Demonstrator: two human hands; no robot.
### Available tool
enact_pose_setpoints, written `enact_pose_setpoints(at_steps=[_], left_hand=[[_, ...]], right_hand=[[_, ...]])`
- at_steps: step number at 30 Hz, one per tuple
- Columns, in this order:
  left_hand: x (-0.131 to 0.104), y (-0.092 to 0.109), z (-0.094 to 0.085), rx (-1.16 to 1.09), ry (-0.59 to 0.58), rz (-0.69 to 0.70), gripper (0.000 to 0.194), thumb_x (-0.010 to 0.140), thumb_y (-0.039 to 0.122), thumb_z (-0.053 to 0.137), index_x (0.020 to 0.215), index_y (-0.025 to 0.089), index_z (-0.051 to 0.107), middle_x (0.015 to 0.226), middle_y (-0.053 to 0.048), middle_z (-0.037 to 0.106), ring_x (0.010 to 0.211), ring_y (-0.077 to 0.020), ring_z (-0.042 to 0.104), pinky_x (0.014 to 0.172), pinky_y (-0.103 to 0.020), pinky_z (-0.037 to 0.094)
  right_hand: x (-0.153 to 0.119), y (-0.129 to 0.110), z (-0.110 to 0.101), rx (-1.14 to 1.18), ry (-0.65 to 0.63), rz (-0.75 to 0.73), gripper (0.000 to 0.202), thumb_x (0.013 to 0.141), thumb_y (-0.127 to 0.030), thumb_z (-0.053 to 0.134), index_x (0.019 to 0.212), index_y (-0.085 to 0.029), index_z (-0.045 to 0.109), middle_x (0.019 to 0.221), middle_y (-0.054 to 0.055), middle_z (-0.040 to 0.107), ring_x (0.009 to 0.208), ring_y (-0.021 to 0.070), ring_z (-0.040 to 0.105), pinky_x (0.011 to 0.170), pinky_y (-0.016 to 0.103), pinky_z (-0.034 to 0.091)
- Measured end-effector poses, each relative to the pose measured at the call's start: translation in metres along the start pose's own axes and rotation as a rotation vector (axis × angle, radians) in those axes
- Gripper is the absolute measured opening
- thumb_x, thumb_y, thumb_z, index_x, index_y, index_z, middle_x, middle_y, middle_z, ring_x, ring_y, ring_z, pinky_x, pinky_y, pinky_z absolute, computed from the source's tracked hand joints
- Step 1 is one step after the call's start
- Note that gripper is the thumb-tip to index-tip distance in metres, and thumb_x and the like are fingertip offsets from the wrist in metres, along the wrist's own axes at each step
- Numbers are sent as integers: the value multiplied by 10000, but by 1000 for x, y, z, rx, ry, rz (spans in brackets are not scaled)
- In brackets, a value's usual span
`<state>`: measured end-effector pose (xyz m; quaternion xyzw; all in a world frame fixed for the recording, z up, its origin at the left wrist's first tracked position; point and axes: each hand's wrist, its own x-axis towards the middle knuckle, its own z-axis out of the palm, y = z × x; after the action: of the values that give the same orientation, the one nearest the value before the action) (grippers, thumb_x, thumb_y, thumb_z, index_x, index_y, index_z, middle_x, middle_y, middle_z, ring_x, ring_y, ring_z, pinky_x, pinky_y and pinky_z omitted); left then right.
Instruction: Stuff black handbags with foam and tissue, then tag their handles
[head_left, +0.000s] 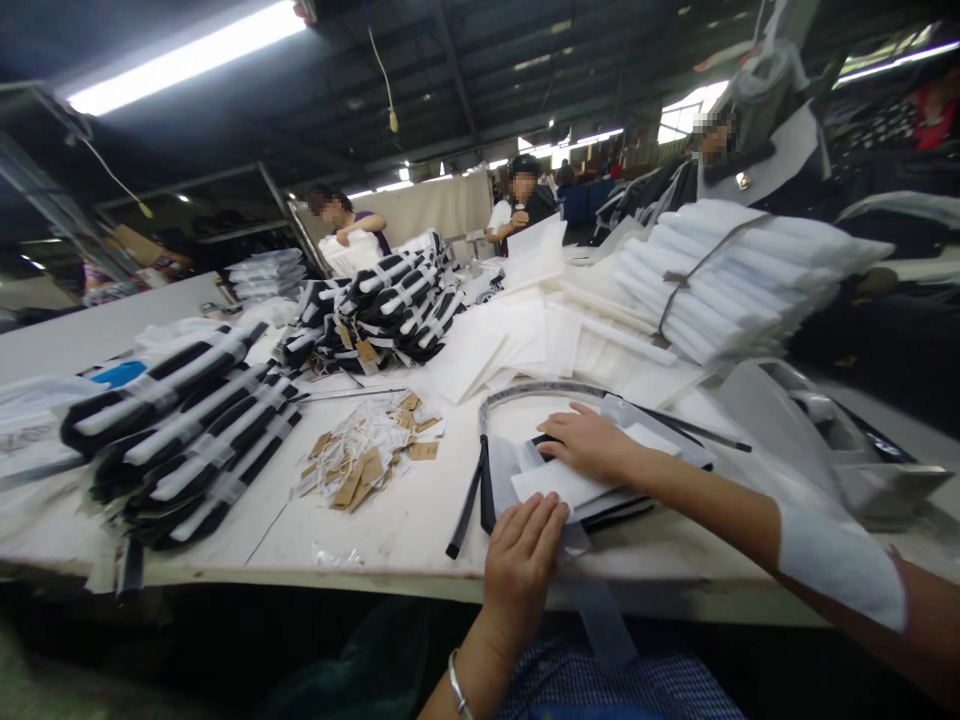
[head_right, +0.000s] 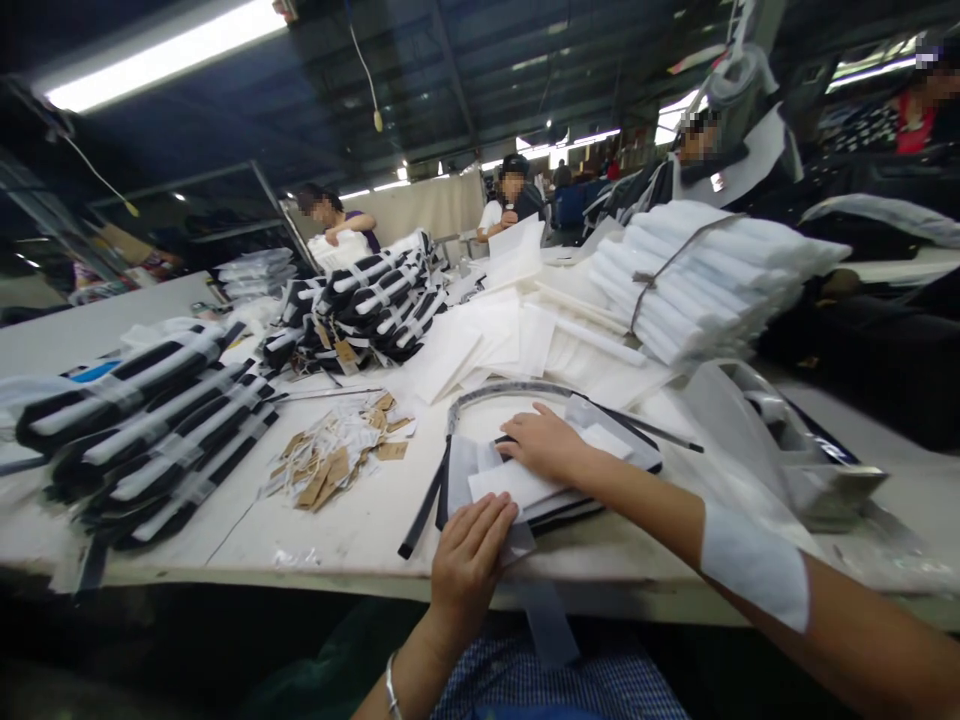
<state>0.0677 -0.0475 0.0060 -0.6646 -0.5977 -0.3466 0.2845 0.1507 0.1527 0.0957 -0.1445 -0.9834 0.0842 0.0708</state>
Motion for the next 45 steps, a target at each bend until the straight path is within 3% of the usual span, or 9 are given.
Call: enact_pose_setpoints(at_steps=[7,15,19,22,25,29,34,39,45], left_hand=[[-7,0,8,-26,40,-43,379,998,74,410,1292,185,621,1239,-48,708,1196,-182,632,1007,-346,513],[-6,3,5,-54,63,-74,339,1019,137,423,1279,188,633,1220,-46,718,1159,-180,652,988,-334,521],[-5,3,4,-55,72,-73,340,1027,144,403,1259,189,647,1205,-36,725,1148,-176,659,989,-324,520],[-4,4,3,-46,63,-61,333,1019,134,421,1258,185,647,1202,-41,726,1147,-181,660,978,-322,528],[-4,4,2,-54,48,-72,334,1012,129,430,1263,185,643,1206,-47,724,1143,-184,662,964,-330,541],[-3,1,2,-64,25,-83,349,1014,115,408,1263,185,642,1240,-41,708,1170,-183,646,989,-339,528],[-1,-1,5,-78,26,-97,396,983,52,417,1290,192,623,1261,-30,698,1182,-182,638,993,-343,523],[-1,-1,3,-103,-30,-108,447,938,5,434,1304,190,609,1261,-51,697,1183,-193,637,984,-366,532],[1,-2,-1,-95,-81,-102,440,934,31,456,1327,183,586,1281,-61,686,1204,-203,623,1036,-379,492]], right_hand=[[47,16,2,55,-276,-92,408,964,-328,448,772,-150,761,791,80,757,708,179,635,674,259,420],[64,1,18,117,-291,-98,353,913,-318,507,769,-149,781,755,91,753,663,179,611,638,259,377],[61,-3,16,169,-254,-97,313,908,-263,506,1057,-185,771,908,82,777,812,208,673,738,261,433],[57,-1,14,221,-229,-79,508,928,-223,472,1430,-172,531,974,60,775,868,199,691,795,265,471],[52,4,12,308,-217,-91,535,964,-254,446,1493,-171,443,1087,70,759,970,207,697,880,301,503],[21,7,7,346,-25,-178,417,1011,-273,382,1368,-217,590,1294,73,675,1196,227,628,1060,396,460],[-73,5,9,241,442,-235,374,963,-153,504,1313,-231,612,1241,68,701,1173,190,645,1031,325,518],[-146,-3,41,-23,277,-460,548,883,-82,554,1408,-240,549,1394,62,604,1392,245,447,1192,466,345],[-151,-21,87,-96,306,-533,520,956,-42,466,1432,-246,509,1489,51,507,1465,196,307,1215,492,248]])
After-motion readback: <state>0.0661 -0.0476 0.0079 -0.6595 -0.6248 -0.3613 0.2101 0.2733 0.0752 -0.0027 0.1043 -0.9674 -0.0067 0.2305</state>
